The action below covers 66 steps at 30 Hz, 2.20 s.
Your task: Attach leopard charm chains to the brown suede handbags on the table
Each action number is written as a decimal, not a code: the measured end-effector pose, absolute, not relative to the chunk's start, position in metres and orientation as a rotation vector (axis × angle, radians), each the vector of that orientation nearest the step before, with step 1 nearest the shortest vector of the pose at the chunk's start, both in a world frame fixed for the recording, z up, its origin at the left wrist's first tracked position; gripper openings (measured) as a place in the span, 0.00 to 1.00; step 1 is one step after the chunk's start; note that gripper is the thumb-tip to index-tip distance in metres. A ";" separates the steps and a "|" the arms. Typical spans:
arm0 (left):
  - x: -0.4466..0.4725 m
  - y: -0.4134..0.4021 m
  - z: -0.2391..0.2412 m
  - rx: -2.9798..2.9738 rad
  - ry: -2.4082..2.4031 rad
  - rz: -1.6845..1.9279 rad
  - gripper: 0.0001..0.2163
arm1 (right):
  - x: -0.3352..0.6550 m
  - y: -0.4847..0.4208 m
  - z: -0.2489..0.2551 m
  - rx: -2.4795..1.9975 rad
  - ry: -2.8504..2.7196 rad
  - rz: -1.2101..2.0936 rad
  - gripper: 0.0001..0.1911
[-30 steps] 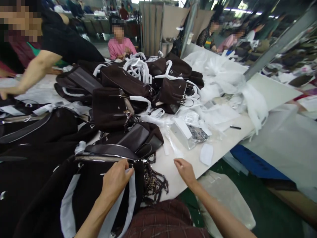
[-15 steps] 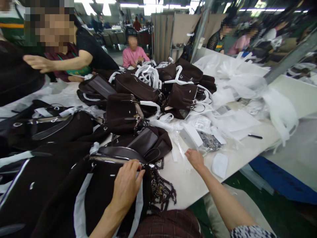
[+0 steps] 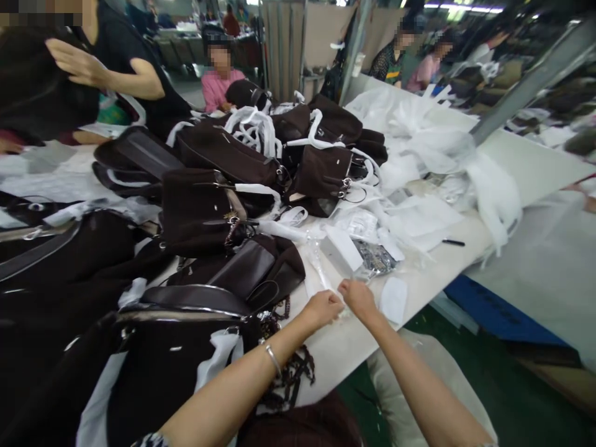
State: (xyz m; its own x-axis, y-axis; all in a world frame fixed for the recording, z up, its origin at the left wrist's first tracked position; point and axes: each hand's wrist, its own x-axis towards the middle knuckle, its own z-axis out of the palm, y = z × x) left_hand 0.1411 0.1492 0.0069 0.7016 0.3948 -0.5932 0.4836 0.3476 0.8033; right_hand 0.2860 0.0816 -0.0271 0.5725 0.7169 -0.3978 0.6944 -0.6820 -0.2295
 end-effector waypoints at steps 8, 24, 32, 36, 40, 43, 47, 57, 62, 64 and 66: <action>0.190 0.148 -0.043 0.662 0.913 -0.078 0.19 | 0.284 0.072 -0.013 -2.482 -1.021 0.810 0.08; 0.212 0.178 -0.067 0.168 1.080 0.041 0.12 | 0.189 -0.030 0.047 -1.401 0.134 1.665 0.22; 0.192 0.176 -0.037 0.173 0.946 0.058 0.16 | 0.214 -0.006 0.026 -1.540 0.225 1.352 0.30; 0.174 0.158 -0.017 0.211 0.791 0.036 0.18 | 0.203 0.012 -0.001 -1.675 0.054 1.321 0.27; 0.153 0.148 0.008 0.306 0.712 0.172 0.13 | 0.170 -0.007 0.011 -1.734 -0.135 1.481 0.23; 0.119 0.146 0.036 0.398 0.655 0.219 0.10 | 0.160 -0.028 0.033 -1.813 -0.355 1.584 0.24; 0.046 0.137 0.072 0.540 0.569 0.282 0.16 | 0.163 -0.027 0.064 -1.904 -0.614 1.503 0.24; -0.081 0.107 0.105 0.905 0.587 0.563 0.17 | 0.067 0.028 0.105 -1.698 -0.708 1.653 0.15; -0.100 0.108 0.097 1.062 0.737 0.544 0.19 | 0.068 0.043 0.114 -1.800 -1.026 1.390 0.15; -0.102 0.106 0.091 1.137 0.698 0.419 0.19 | 0.074 0.051 0.119 -1.837 -1.020 1.253 0.18; -0.100 0.103 0.087 1.187 0.657 0.311 0.19 | 0.072 0.058 0.122 -1.785 -0.927 1.284 0.19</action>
